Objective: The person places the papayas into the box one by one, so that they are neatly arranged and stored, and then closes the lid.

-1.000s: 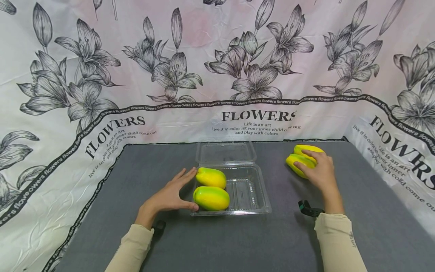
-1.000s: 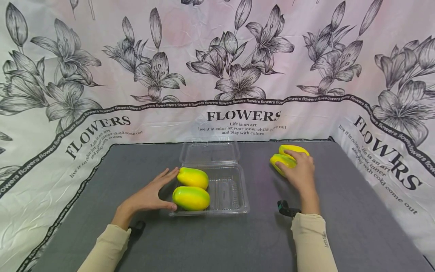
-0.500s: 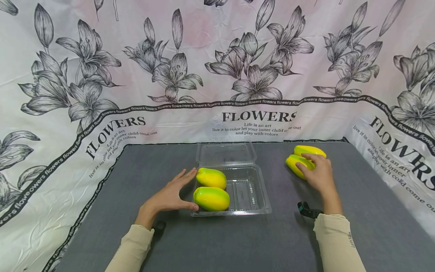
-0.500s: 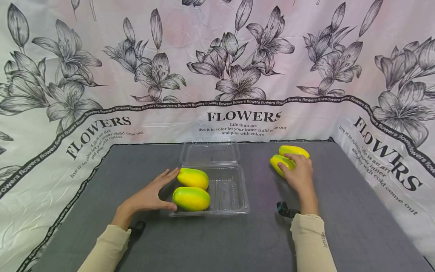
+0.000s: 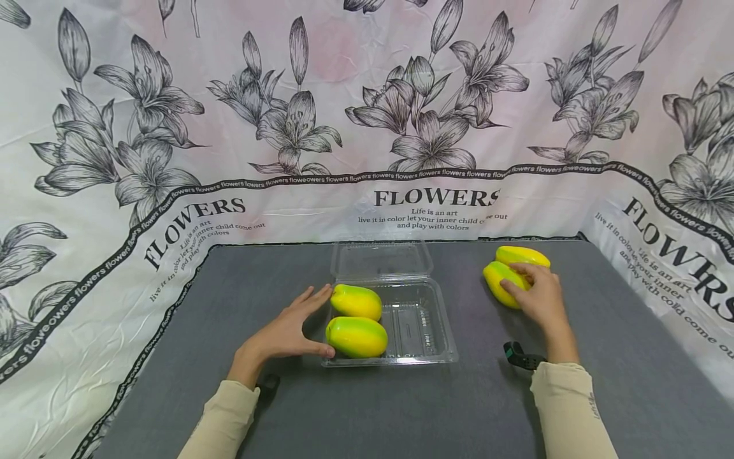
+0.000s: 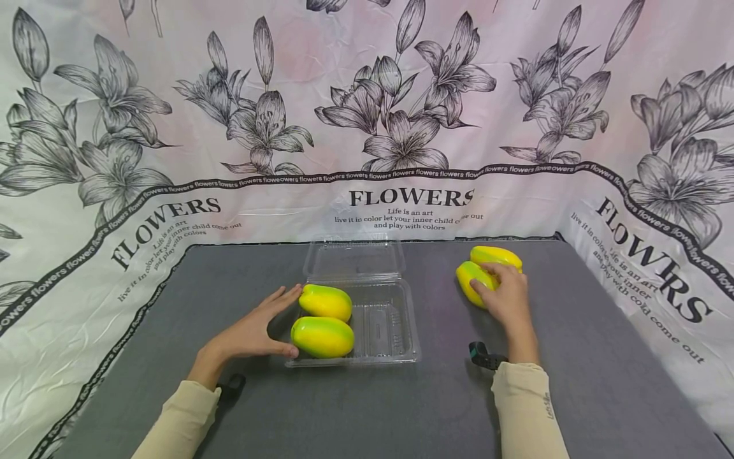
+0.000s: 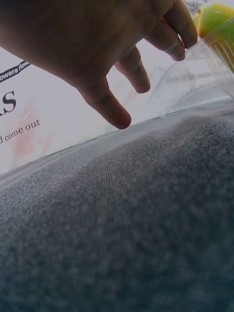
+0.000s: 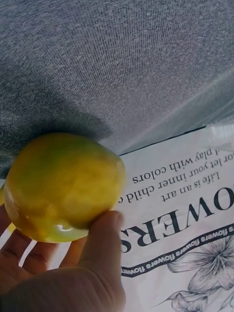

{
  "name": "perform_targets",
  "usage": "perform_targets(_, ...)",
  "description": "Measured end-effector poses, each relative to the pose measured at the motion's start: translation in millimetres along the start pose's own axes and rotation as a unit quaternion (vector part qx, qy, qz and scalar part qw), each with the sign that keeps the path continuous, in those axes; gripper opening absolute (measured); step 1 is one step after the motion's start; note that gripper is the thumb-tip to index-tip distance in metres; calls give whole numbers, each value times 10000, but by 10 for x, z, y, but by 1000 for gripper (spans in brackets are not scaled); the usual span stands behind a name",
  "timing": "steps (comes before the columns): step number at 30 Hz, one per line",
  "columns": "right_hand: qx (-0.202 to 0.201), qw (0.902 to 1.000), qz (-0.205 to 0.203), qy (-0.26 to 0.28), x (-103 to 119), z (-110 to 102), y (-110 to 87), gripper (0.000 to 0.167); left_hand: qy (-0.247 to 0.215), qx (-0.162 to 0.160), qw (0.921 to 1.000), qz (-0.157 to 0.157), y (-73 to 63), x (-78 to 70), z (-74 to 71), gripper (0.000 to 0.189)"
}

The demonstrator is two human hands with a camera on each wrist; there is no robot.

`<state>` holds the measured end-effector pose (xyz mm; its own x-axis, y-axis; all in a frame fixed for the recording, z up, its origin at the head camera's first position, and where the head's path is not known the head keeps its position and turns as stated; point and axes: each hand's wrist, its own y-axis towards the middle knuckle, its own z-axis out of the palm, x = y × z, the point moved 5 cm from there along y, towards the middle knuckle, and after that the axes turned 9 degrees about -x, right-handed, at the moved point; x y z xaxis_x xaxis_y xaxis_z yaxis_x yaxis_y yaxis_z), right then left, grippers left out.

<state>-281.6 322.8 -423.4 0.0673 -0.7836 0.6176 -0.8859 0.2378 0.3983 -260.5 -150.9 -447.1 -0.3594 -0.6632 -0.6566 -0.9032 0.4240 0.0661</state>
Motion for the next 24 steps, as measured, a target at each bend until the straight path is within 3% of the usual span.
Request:
perform_targets(12,1041,9940,340,-44,-48,32,-7,71,3,6,10000,-4,2,14,8,118)
perform_targets(24,1402,9891,387,-218,-68,31,3,75,-47,10,10000,72,3,30,14,118)
